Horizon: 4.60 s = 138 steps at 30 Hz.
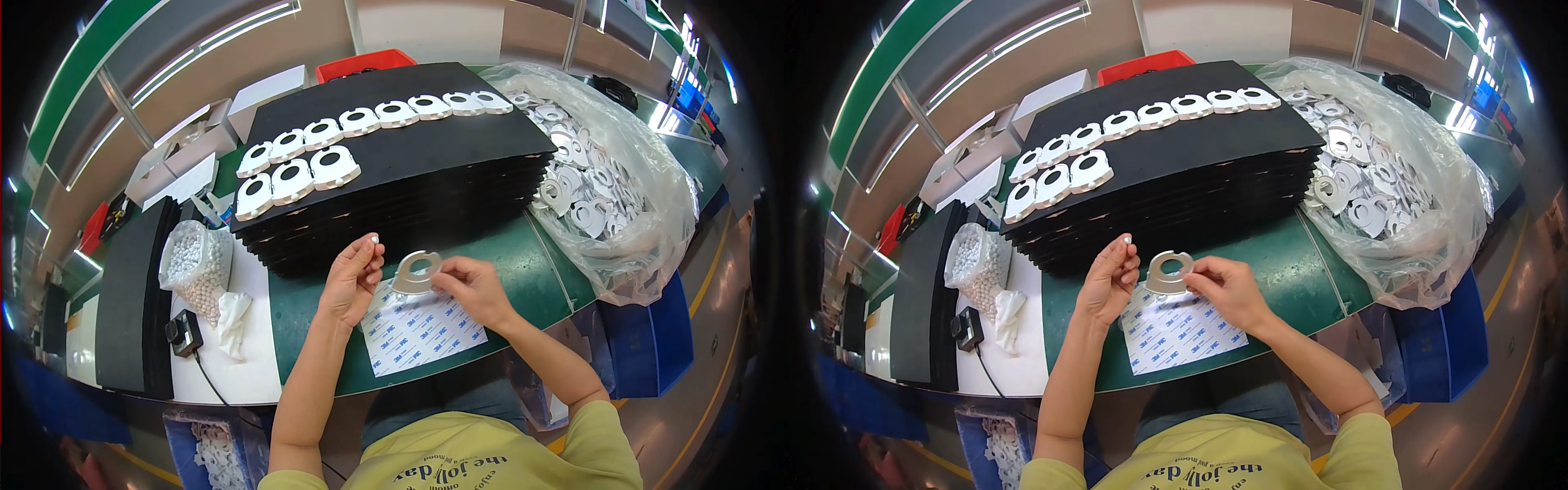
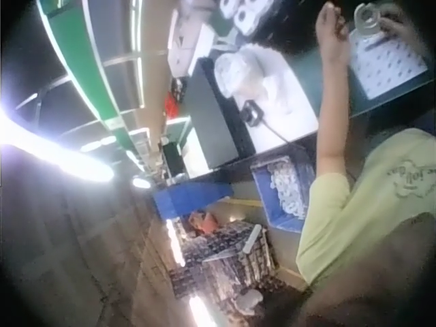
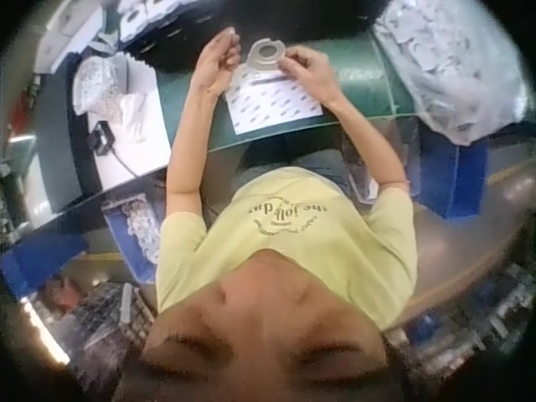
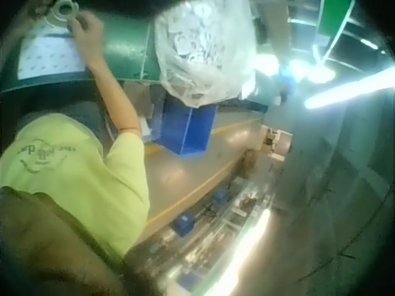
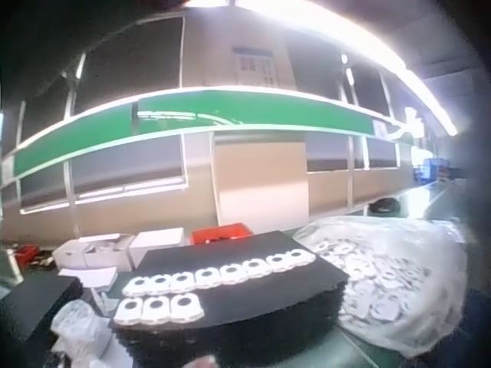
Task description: The person assembles lighting components by attaching small white circular parts to black trays, then organizes the assembled components by hand.
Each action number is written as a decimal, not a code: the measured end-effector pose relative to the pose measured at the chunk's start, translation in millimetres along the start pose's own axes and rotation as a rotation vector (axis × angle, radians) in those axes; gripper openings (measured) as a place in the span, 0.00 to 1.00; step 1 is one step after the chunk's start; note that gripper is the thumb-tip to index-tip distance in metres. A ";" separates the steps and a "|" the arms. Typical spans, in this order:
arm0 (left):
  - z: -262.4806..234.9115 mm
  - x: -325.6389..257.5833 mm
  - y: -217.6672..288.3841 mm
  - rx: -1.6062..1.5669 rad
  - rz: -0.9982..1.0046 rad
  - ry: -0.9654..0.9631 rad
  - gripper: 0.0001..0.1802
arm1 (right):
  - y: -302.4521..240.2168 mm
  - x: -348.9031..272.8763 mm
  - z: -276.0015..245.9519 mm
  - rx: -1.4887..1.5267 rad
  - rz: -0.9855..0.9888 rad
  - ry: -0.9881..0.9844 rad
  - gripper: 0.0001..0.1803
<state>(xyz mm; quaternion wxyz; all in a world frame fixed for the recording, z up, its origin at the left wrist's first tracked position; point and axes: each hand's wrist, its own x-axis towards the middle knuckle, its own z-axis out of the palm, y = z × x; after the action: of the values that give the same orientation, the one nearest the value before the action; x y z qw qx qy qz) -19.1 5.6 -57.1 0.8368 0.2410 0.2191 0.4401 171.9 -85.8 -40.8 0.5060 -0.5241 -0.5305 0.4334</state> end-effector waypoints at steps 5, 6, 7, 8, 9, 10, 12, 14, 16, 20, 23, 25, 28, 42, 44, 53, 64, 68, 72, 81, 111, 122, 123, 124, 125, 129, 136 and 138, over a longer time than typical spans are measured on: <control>-1.9 3.4 3.6 -0.003 0.026 0.057 0.11 | 11.6 8.6 15.7 -0.359 -0.257 0.028 0.05; -2.1 3.6 3.5 -0.010 0.031 0.070 0.11 | 12.6 9.1 16.9 -0.402 -0.296 0.013 0.04; -2.5 4.1 3.0 -0.016 0.037 0.081 0.11 | 13.6 9.3 17.1 -0.444 -0.335 -0.001 0.04; -3.9 5.2 2.4 -0.017 0.035 0.081 0.11 | 14.4 9.7 16.6 -0.445 -0.333 0.000 0.04; -5.7 5.5 2.6 -0.029 0.036 0.065 0.11 | 14.6 10.0 16.5 -0.500 -0.412 -0.018 0.04; -6.6 5.5 2.7 -0.041 0.038 0.050 0.11 | 14.6 10.2 16.3 -0.555 -0.492 -0.036 0.04; -5.8 5.3 2.7 -0.048 0.037 0.040 0.11 | 14.0 9.6 15.4 -0.548 -0.508 -0.017 0.04; -4.2 5.3 2.1 -0.054 0.035 0.027 0.11 | 10.7 8.7 14.6 -0.543 -0.525 0.006 0.04; -3.0 4.5 0.5 -0.037 0.027 -0.004 0.10 | 3.2 8.0 15.9 -0.192 -0.334 0.162 0.04; 7.6 -0.6 -2.4 -0.015 0.001 -0.023 0.10 | -4.9 22.4 11.4 0.236 -0.163 0.208 0.07; 13.4 -1.5 -5.5 0.049 -0.017 -0.037 0.10 | -14.8 29.7 15.1 0.287 -0.150 0.233 0.07; 13.6 -1.5 -6.7 0.080 -0.013 -0.050 0.10 | -17.6 31.9 16.6 0.307 -0.148 0.243 0.07; 16.3 -2.5 -6.7 0.122 -0.014 -0.048 0.10 | -16.3 34.5 17.5 0.313 -0.170 0.224 0.07; 21.7 -7.1 -7.4 0.105 -0.040 -0.021 0.08 | -19.8 33.6 17.1 0.179 -0.321 0.231 0.05; 22.1 -6.8 -7.3 0.100 -0.052 -0.028 0.08 | -22.9 33.0 16.0 0.160 -0.310 0.226 0.05; 20.7 -9.6 -11.3 0.058 -0.054 -0.118 0.16 | -39.1 32.7 19.1 0.251 -0.182 0.148 0.07; 41.0 -19.8 2.5 0.249 0.165 -0.033 0.28 | -119.7 143.7 -17.7 -0.441 -0.341 0.277 0.13; 42.5 -22.4 0.5 0.403 0.314 -0.125 0.25 | -115.6 162.3 -17.8 -0.558 -0.175 0.106 0.14; 47.3 -23.7 -0.5 0.485 0.431 -0.128 0.22 | -119.8 145.1 -28.9 -0.389 -0.180 0.093 0.13; 23.6 -58.9 141.1 1.266 1.474 0.896 0.12 | -78.8 57.4 -203.0 -0.600 -0.560 0.766 0.07; -202.5 -66.0 309.4 0.279 0.818 0.747 0.11 | 1.2 -8.8 -17.0 -0.089 -0.019 -0.018 0.08; -9.1 -96.8 109.7 -0.295 0.309 0.125 0.09 | 18.1 -1.8 22.4 -0.435 -0.207 -0.090 0.07; 0.7 -89.4 89.9 -0.311 0.161 0.052 0.09 | 21.4 -1.7 21.6 -0.490 -0.283 -0.094 0.06; 5.9 -83.0 75.1 -0.327 0.055 0.052 0.10 | 21.8 -1.9 21.6 -0.490 -0.284 -0.093 0.06; 13.8 -78.3 63.9 -0.368 -0.022 0.075 0.11 | 21.9 -1.1 23.0 -0.546 -0.380 -0.082 0.06; 15.7 -50.0 39.6 -0.255 -0.086 0.083 0.12 | 13.2 -0.5 24.1 -0.445 -0.330 -0.074 0.06; 27.7 -13.5 16.3 -0.102 -0.165 0.117 0.17 | 7.7 20.2 1.3 0.315 -0.120 0.161 0.08; 19.6 -4.8 5.3 -0.098 -0.190 0.016 0.15 | 6.4 27.9 0.5 0.359 -0.127 0.173 0.07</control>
<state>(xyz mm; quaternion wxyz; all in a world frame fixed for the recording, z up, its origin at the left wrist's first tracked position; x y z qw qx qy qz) -13.6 0.1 -37.7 0.8838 0.1743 0.2256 0.3710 173.9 -57.5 -44.9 0.6612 -0.4265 -0.4314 0.4414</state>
